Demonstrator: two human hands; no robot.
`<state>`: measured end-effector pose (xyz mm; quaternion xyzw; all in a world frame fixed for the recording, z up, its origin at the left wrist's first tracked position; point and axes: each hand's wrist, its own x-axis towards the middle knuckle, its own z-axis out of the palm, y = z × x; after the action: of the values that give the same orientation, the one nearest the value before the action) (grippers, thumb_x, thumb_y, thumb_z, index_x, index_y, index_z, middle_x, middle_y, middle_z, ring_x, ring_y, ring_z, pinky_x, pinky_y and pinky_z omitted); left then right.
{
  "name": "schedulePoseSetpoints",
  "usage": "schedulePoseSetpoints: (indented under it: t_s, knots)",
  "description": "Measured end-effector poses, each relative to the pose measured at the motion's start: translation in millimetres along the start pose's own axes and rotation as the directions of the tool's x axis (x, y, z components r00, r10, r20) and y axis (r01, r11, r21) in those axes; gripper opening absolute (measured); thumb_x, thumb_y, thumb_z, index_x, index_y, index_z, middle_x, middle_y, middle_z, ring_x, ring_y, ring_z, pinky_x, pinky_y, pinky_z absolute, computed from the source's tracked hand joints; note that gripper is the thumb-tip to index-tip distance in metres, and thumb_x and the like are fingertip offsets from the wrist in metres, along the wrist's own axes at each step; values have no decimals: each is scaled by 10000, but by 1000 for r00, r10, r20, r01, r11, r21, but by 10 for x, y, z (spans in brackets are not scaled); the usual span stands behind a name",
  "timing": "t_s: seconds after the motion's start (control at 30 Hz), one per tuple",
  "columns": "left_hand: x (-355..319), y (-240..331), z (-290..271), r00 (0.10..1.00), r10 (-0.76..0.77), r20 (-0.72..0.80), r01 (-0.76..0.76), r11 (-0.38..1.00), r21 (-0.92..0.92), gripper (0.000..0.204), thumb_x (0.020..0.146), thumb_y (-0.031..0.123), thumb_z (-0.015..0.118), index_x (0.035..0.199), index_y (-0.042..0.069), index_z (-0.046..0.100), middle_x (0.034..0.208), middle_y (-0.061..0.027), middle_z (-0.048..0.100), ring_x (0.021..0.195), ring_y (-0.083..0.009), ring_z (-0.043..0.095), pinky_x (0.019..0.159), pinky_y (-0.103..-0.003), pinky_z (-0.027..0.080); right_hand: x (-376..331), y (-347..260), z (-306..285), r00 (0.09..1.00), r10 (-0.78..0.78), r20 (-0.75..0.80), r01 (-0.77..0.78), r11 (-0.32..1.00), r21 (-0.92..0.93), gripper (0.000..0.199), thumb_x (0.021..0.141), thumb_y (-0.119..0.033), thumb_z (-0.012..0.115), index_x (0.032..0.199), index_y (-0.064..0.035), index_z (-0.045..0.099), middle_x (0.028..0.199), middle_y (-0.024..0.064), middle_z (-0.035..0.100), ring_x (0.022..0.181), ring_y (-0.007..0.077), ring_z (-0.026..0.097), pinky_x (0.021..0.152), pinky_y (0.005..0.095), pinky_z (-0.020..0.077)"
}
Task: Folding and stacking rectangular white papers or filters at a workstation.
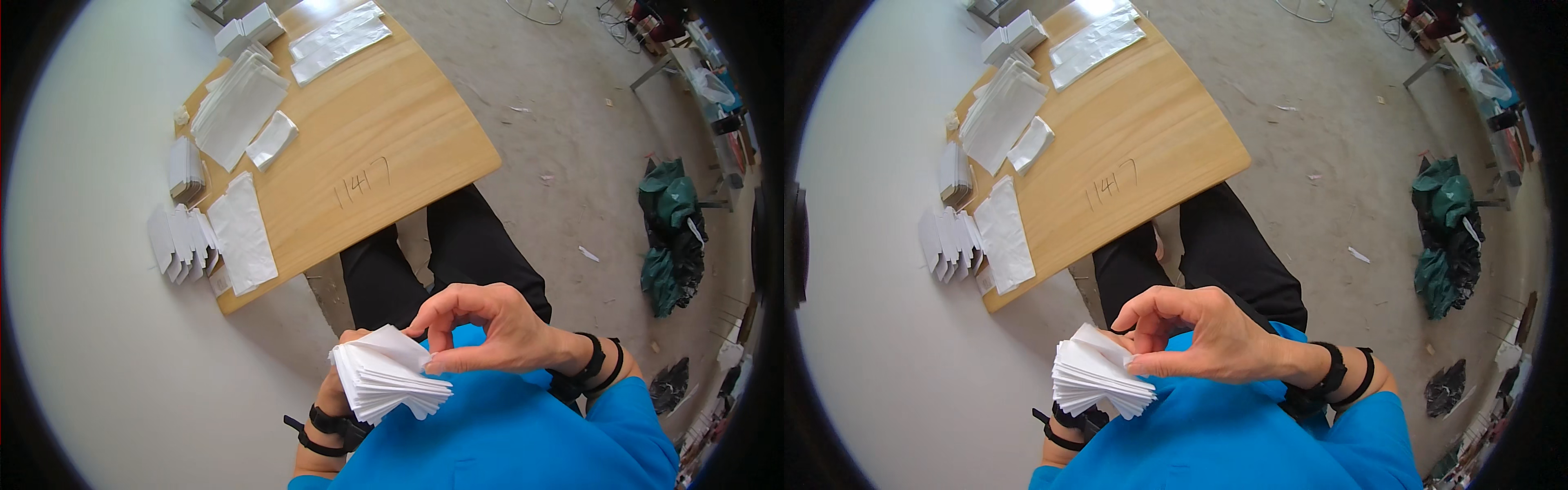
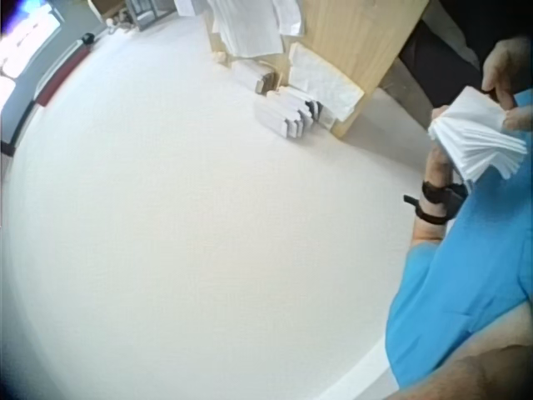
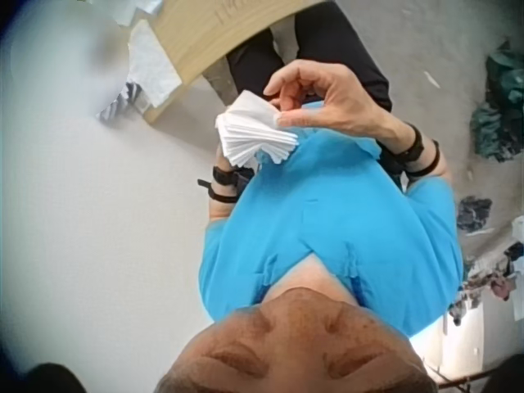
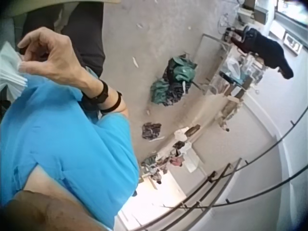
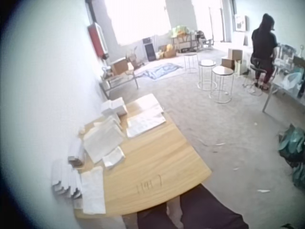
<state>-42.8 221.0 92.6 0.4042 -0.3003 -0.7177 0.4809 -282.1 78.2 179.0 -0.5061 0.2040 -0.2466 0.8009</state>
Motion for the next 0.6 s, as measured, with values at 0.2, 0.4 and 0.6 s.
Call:
schedulePoseSetpoints:
  t_s: [0.2, 0.4, 0.6]
  knots:
    - [266, 437, 295, 965, 248, 80, -260, 932, 252, 281, 823, 235, 712, 956, -12, 715, 926, -155, 716, 869, -247, 695, 897, -429, 509, -14, 59, -54, 990, -131, -44, 115, 960, -256, 225, 812, -71, 697, 1015, 10, 645, 846, 85, 662, 785, 136, 642, 749, 272, 519]
    - [279, 805, 531, 941, 244, 235, -338, 672, 658, 267, 832, 210, 677, 1058, 73, 711, 1047, -94, 709, 986, -242, 678, 1015, -470, 425, -207, 191, -193, 969, -212, -127, 161, 931, -328, 147, 750, 23, 695, 887, -25, 714, 927, 112, 678, 808, 191, 655, 690, 272, 530]
    - [237, 813, 572, 885, 333, 326, -456, 473, 754, 285, 820, 207, 681, 1085, 102, 694, 1044, -62, 708, 1005, -204, 671, 1037, -459, 410, -240, 220, -237, 927, -375, 10, 343, 835, -430, 223, 678, 35, 742, 880, -57, 726, 928, 103, 676, 829, 191, 634, 679, 267, 508]
